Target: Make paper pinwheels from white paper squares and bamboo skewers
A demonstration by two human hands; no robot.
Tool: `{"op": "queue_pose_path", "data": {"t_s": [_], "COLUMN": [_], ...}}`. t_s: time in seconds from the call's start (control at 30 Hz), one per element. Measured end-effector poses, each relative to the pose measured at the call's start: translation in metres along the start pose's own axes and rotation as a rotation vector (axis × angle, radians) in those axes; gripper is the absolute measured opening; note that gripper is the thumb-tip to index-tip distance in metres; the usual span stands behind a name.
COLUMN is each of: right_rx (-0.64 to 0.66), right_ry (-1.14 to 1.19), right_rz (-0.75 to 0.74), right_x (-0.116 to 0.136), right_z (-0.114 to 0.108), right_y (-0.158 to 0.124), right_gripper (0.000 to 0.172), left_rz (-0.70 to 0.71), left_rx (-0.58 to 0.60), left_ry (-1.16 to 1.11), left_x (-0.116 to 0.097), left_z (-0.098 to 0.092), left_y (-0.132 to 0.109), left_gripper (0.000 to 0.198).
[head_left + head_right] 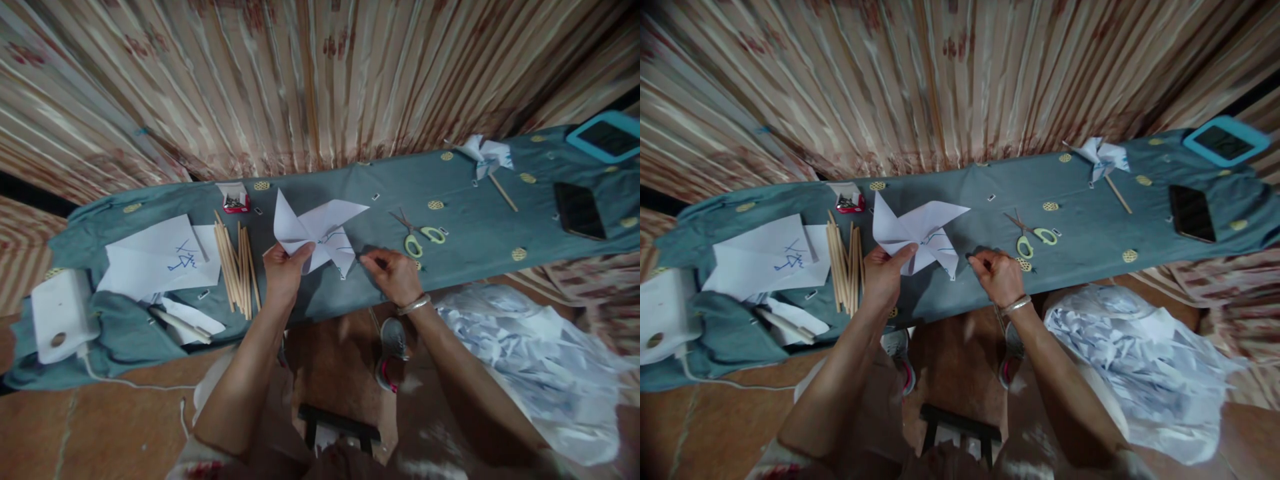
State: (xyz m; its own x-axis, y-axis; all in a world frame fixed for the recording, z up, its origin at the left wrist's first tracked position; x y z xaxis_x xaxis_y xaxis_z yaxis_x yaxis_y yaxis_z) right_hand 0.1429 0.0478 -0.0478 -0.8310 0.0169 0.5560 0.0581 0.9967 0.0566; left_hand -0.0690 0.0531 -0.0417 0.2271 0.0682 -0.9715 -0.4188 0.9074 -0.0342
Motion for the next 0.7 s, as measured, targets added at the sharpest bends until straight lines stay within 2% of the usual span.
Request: {"op": "queue_pose_path", "data": {"t_s": [0.13, 0.3, 0.5, 0.7], "right_rx": [0.11, 0.146, 0.098, 0.071], "right_ry": [-0.002, 0.021, -0.027, -0.095], "right_rz": [-0.008, -0.06, -0.234, -0.27], "right_x": [0.002, 0.0, 0.006, 0.012], "right_z": [0.006, 0.004, 0.005, 0.01], "right_y": [0.005, 0.003, -0.006, -0.011], "right_gripper": [0.016, 0.009, 0.015, 0.018], "left_rz": [-0.006, -0.02, -0.018, -0.021], "left_rx": [-0.008, 0.009, 0.025, 0.023], "left_ry": [-0.007, -0.018, 0.004, -0.001], "left_x": [0.002, 0.001, 0.002, 0.001], "left_z": [0.002, 0.004, 0.004, 0.006], "left_y": [-0.001, -0.003, -0.004, -0.004], "left_gripper": [0.022, 0.022, 0.022, 0.025]}}
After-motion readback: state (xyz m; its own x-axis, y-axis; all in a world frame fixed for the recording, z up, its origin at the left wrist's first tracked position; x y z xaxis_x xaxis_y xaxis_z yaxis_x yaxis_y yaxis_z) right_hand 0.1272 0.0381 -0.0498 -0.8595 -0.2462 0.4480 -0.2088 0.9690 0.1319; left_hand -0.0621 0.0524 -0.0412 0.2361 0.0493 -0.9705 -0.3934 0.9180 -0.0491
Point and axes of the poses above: each hand's wrist, its own y-axis towards the middle knuckle, its own z-axis out of the palm, x = y × z, the point moved 3 cm from there along y, towards the middle knuckle, and after that the axes turned 7 degrees about z, right-handed, at the moved point
